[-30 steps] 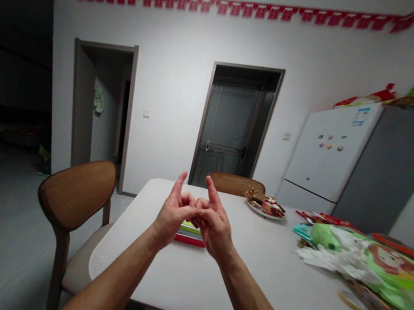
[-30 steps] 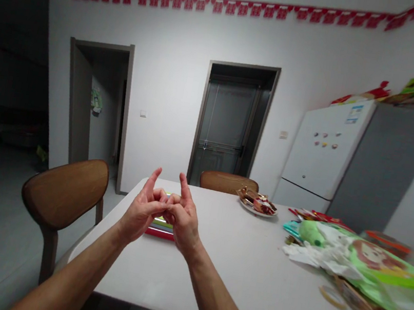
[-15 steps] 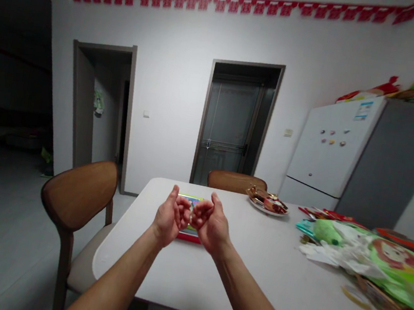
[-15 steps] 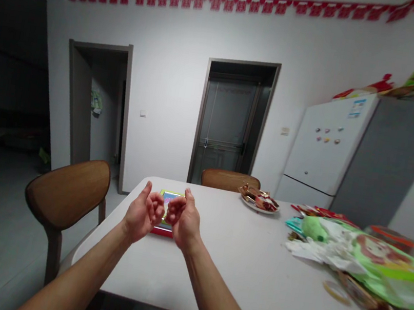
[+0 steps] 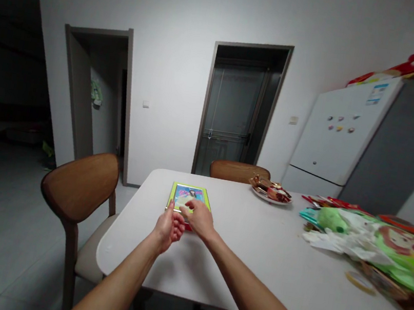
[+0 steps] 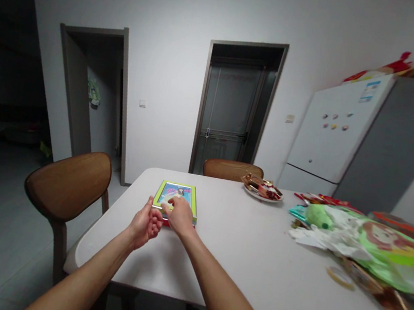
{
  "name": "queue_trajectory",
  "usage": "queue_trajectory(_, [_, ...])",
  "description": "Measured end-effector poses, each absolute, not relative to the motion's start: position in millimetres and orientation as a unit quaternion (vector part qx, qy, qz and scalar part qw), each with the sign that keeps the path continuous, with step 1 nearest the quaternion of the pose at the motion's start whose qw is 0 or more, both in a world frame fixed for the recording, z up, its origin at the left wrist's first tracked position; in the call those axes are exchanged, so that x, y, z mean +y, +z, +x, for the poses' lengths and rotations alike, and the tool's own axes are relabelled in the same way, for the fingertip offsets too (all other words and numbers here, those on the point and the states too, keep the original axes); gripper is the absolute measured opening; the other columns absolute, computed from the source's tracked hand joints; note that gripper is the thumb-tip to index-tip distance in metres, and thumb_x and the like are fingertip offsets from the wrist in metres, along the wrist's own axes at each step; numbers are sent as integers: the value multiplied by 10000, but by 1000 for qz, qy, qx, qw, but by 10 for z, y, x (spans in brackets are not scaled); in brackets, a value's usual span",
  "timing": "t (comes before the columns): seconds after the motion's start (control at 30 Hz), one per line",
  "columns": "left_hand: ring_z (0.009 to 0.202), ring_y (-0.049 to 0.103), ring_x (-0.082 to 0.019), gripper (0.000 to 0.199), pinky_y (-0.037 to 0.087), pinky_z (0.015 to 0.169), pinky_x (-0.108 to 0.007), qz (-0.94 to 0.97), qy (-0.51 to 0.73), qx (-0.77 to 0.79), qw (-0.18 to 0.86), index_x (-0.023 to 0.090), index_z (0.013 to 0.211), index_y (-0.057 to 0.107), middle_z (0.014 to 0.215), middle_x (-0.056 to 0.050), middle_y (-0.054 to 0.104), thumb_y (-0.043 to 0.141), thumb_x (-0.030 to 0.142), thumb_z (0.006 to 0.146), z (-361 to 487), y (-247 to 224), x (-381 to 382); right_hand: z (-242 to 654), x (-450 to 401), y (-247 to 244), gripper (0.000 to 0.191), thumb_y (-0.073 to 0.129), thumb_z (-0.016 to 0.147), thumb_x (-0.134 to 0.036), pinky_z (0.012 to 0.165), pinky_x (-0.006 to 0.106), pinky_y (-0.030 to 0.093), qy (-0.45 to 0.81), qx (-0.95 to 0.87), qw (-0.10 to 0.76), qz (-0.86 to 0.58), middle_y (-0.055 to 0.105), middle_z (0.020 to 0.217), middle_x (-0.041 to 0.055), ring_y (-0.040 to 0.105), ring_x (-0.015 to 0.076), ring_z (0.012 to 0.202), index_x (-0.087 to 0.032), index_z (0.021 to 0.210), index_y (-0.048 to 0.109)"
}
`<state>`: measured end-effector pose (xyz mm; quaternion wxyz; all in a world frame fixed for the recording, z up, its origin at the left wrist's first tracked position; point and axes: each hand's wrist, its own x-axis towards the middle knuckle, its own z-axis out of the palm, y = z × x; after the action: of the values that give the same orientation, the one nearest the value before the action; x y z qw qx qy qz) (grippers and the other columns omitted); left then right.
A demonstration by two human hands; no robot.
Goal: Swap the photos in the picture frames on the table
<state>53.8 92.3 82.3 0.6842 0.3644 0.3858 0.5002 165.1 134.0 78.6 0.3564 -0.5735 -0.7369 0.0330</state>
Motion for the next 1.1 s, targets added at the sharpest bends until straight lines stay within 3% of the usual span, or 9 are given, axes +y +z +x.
queue_trajectory(0.1, [361, 457, -58, 421, 303, 391, -157, 332, 507, 425, 673, 127, 616, 502, 456, 5, 519, 437, 513, 771, 499, 536, 989, 1730, 1440, 604, 323, 604, 619, -239, 703, 286, 322, -35, -767, 274, -579, 571, 929, 84, 478, 205, 868, -183, 936, 579])
queue_trajectory(0.37, [715, 602, -143, 152, 458, 639, -237, 314, 610, 402, 607, 148, 851, 549, 778, -55, 634, 495, 271, 778, 652, 279, 970, 1697, 1003, 573, 213, 564, 633, -207, 719, 287, 321, -41, -842, 206, -496, 562, 854, 63, 474, 194, 840, -177, 842, 589])
queue_trajectory(0.43, [808, 591, -151, 157, 450, 706, -235, 323, 647, 389, 571, 155, 886, 550, 851, -48, 635, 493, 239, 766, 715, 324, 894, 1698, 867, 588, 218, 566, 638, -235, 733, 295, 339, 5, -842, 247, -481, 573, 844, 64, 486, 193, 829, -173, 845, 595])
queue_trajectory(0.53, [829, 583, -180, 202, 445, 730, -258, 349, 671, 385, 529, 152, 908, 560, 876, -44, 638, 538, 218, 718, 761, 433, 673, 1775, 711, 667, 335, 556, 663, -313, 808, 327, 352, 134, -772, 406, -470, 571, 989, 87, 484, 208, 933, -177, 968, 575])
queue_trajectory(0.6, [818, 579, -198, 225, 441, 739, -273, 396, 667, 387, 499, 156, 902, 579, 855, -38, 644, 580, 215, 685, 763, 524, 459, 1863, 603, 757, 457, 522, 691, -389, 824, 342, 366, 250, -664, 521, -474, 522, 1124, 94, 467, 217, 1013, -194, 1105, 501])
queue_trajectory(0.7, [879, 561, -222, 301, 429, 791, -306, 576, 599, 392, 394, 193, 1022, 563, 929, -39, 641, 545, 232, 725, 744, 627, 98, 1998, 383, 878, 579, 453, 726, -490, 738, 325, 431, 431, -490, 606, -455, 500, 1177, 72, 491, 211, 1018, -257, 1243, 339])
queue_trajectory(0.77, [983, 526, -235, 399, 397, 870, -340, 682, 538, 384, 312, 232, 1131, 503, 1089, -43, 587, 511, 181, 735, 714, 630, -117, 2062, 215, 897, 597, 447, 725, -511, 679, 309, 460, 509, -424, 623, -416, 523, 1156, 56, 527, 206, 974, -283, 1256, 299])
queue_trajectory(0.9, [1133, 419, -273, 511, 307, 981, -419, 808, 424, 350, 210, 282, 1176, 462, 1235, -27, 467, 511, 114, 696, 613, 469, -375, 2116, -2, 770, 492, 489, 708, -440, 634, 317, 481, 601, -371, 606, -366, 613, 1005, 73, 602, 212, 805, -208, 1140, 444])
queue_trajectory(1.1, [1087, 470, -270, 485, 431, 890, -370, 864, 342, 363, 66, 312, 1209, 409, 1206, -33, 491, 487, 180, 749, 537, 101, -371, 2196, 138, 479, 359, 521, 627, -253, 622, 303, 471, 623, -406, 534, -403, 662, 825, 77, 616, 208, 704, -127, 963, 539])
